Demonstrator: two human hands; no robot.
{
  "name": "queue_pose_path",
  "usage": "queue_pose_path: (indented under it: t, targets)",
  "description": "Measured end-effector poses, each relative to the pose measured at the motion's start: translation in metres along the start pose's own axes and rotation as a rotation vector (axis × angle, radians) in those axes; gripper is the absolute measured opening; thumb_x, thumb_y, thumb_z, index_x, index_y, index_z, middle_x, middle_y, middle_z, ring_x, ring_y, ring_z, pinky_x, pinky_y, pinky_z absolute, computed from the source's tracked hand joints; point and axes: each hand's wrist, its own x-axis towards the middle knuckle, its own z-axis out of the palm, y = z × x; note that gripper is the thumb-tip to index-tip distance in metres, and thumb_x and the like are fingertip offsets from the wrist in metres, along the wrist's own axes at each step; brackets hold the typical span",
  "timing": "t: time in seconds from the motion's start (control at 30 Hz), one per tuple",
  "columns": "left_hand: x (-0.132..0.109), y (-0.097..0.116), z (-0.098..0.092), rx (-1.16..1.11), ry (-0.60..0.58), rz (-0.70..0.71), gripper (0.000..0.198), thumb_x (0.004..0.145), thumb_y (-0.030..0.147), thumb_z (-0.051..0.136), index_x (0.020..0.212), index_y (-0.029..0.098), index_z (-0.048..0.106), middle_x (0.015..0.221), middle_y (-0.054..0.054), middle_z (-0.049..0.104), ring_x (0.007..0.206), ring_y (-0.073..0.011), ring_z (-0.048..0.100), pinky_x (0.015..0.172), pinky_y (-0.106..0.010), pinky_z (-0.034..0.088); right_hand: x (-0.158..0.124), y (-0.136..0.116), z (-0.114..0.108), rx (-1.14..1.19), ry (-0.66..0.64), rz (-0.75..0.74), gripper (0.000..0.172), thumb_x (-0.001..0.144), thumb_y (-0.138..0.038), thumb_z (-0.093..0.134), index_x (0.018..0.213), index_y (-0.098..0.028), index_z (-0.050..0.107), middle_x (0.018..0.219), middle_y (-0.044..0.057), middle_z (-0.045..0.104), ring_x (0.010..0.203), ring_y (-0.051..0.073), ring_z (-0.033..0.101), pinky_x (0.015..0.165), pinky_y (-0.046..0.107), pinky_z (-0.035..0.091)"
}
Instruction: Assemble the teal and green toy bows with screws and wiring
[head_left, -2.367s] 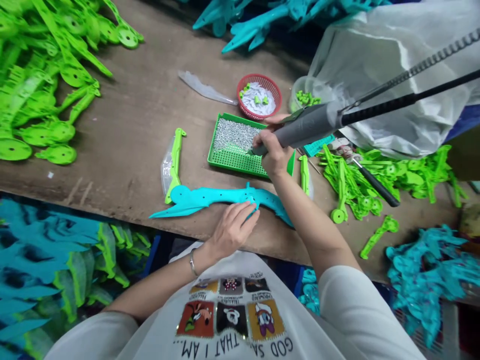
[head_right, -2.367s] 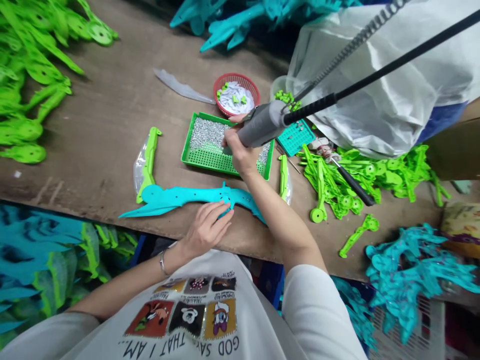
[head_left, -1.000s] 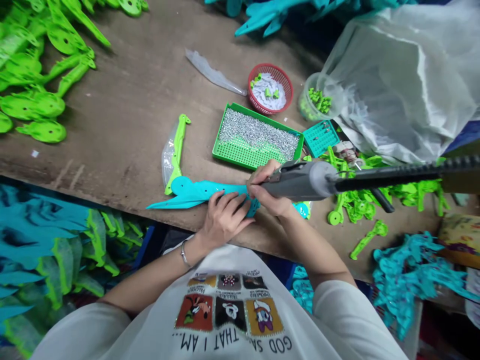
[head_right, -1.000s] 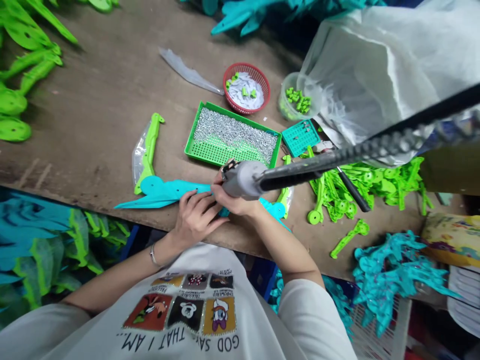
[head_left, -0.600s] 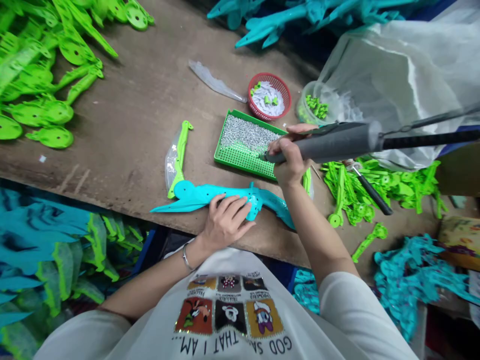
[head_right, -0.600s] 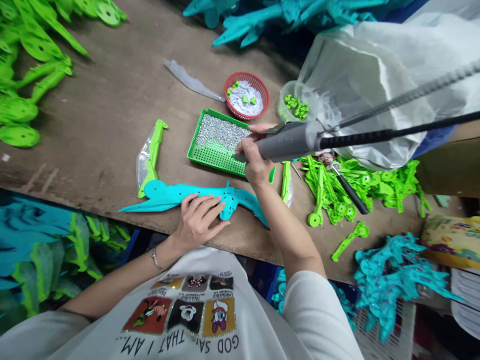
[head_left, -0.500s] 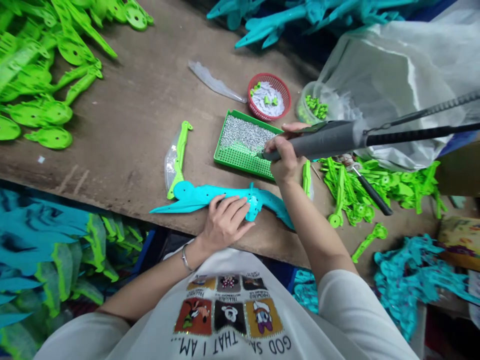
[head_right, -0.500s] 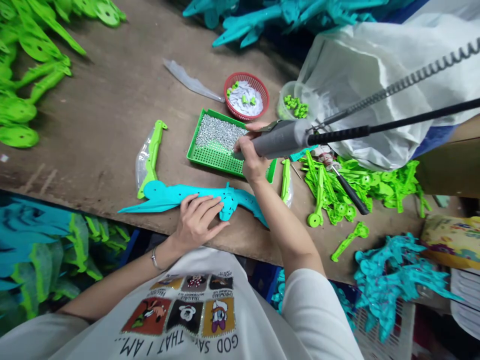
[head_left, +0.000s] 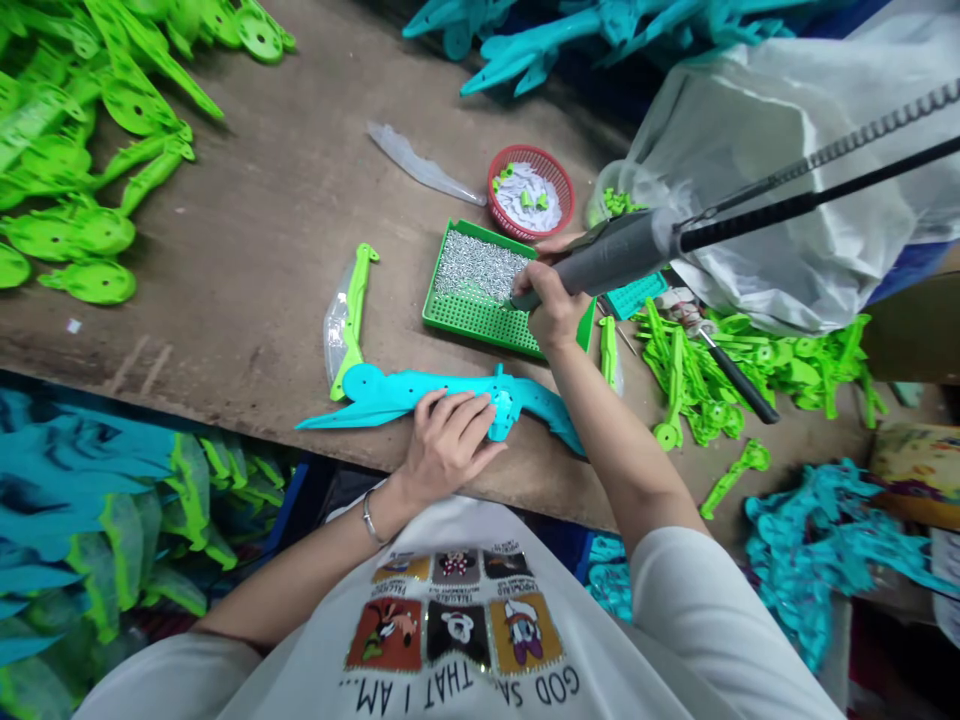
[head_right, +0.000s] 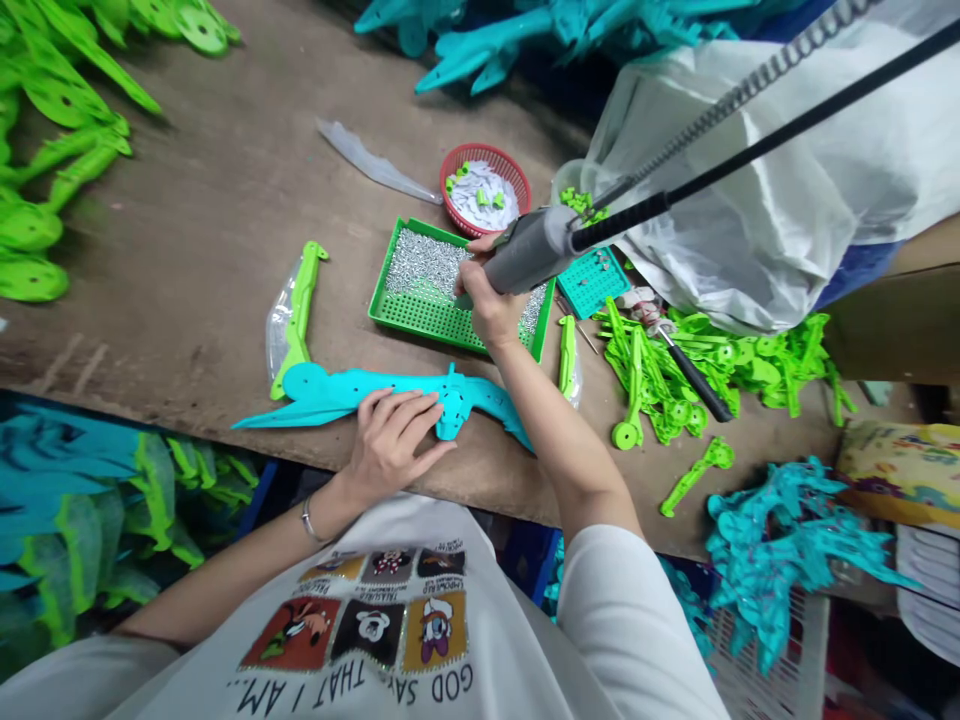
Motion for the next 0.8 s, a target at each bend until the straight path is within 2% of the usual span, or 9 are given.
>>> queue_pose_path:
  t: [0.1, 0.2, 0.3, 0.4, 0.5, 0.63, 0.8]
  targets:
    - [-0.001, 0.0, 0.0, 0.022, -0.035, -0.001, 0.038, 0.09, 0.042, 0.073, 0.117, 0.016, 0.071, 0.123, -0.011, 0.075, 0.107, -0.0266, 0.065, 0.103, -0.046, 0.04, 0.001, -0.01, -0.001, 0.017, 0.004, -0.028, 0.047, 0.073, -0.068, 0.072, 0.074, -0.025, 0.054, 0.052, -0.009, 0.045, 0.044, 0.01, 0.049, 0.051, 0.028, 0.047]
    - [-0.002, -0.001, 0.001, 0.032, -0.069, -0.004, 0.046, 0.09, 0.044, 0.072, 0.127, 0.016, 0.067, 0.129, -0.011, 0.073, 0.107, -0.0272, 0.064, 0.103, -0.047, 0.038, -0.012, -0.041, -0.006, 0.024, 0.006, -0.023, 0.043, 0.077, -0.066, 0.07, 0.083, -0.027, 0.056, 0.055, -0.008, 0.044, 0.045, 0.01, 0.05, 0.051, 0.029, 0.048]
    - [-0.003, -0.001, 0.002, 0.029, -0.087, -0.011, 0.046, 0.091, 0.044, 0.071, 0.128, 0.016, 0.067, 0.13, -0.011, 0.072, 0.107, -0.0276, 0.064, 0.103, -0.048, 0.037, -0.041, -0.079, -0.018, 0.042, -0.018, 0.027, 0.038, 0.078, -0.06, 0.073, 0.089, -0.029, 0.056, 0.054, -0.008, 0.044, 0.041, 0.012, 0.048, 0.047, 0.031, 0.046]
    - [-0.005, -0.001, 0.003, 0.009, -0.101, -0.029, 0.044, 0.093, 0.044, 0.068, 0.129, 0.018, 0.067, 0.131, -0.011, 0.072, 0.108, -0.0279, 0.064, 0.104, -0.048, 0.037, -0.078, -0.103, -0.03, 0.113, -0.115, 0.069, 0.03, 0.078, -0.046, 0.076, 0.093, -0.029, 0.057, 0.05, -0.009, 0.049, 0.037, 0.015, 0.047, 0.042, 0.033, 0.044]
    - [-0.005, -0.002, 0.004, 0.003, -0.091, -0.018, 0.044, 0.094, 0.041, 0.067, 0.131, 0.017, 0.066, 0.131, -0.012, 0.072, 0.11, -0.0275, 0.063, 0.105, -0.047, 0.037, -0.108, -0.105, -0.041, 0.137, -0.177, 0.106, 0.023, 0.081, -0.035, 0.074, 0.097, -0.029, 0.059, 0.054, -0.007, 0.056, 0.041, 0.016, 0.052, 0.045, 0.034, 0.047]
    - [-0.003, -0.001, 0.002, 0.025, -0.075, 0.003, 0.043, 0.095, 0.042, 0.065, 0.128, 0.015, 0.067, 0.131, -0.012, 0.072, 0.108, -0.027, 0.063, 0.103, -0.046, 0.037, -0.129, -0.095, -0.047, 0.16, -0.21, 0.146, 0.023, 0.083, -0.028, 0.071, 0.102, -0.028, 0.058, 0.059, -0.007, 0.061, 0.047, 0.015, 0.055, 0.051, 0.033, 0.049]
    - [-0.002, -0.001, 0.001, 0.041, -0.071, 0.007, 0.042, 0.096, 0.044, 0.063, 0.124, 0.014, 0.068, 0.13, -0.011, 0.073, 0.106, -0.0267, 0.063, 0.101, -0.046, 0.037, -0.135, -0.083, -0.047, 0.075, -0.203, 0.263, 0.024, 0.078, -0.037, 0.074, 0.088, -0.028, 0.054, 0.059, -0.008, 0.058, 0.049, 0.016, 0.057, 0.055, 0.035, 0.052]
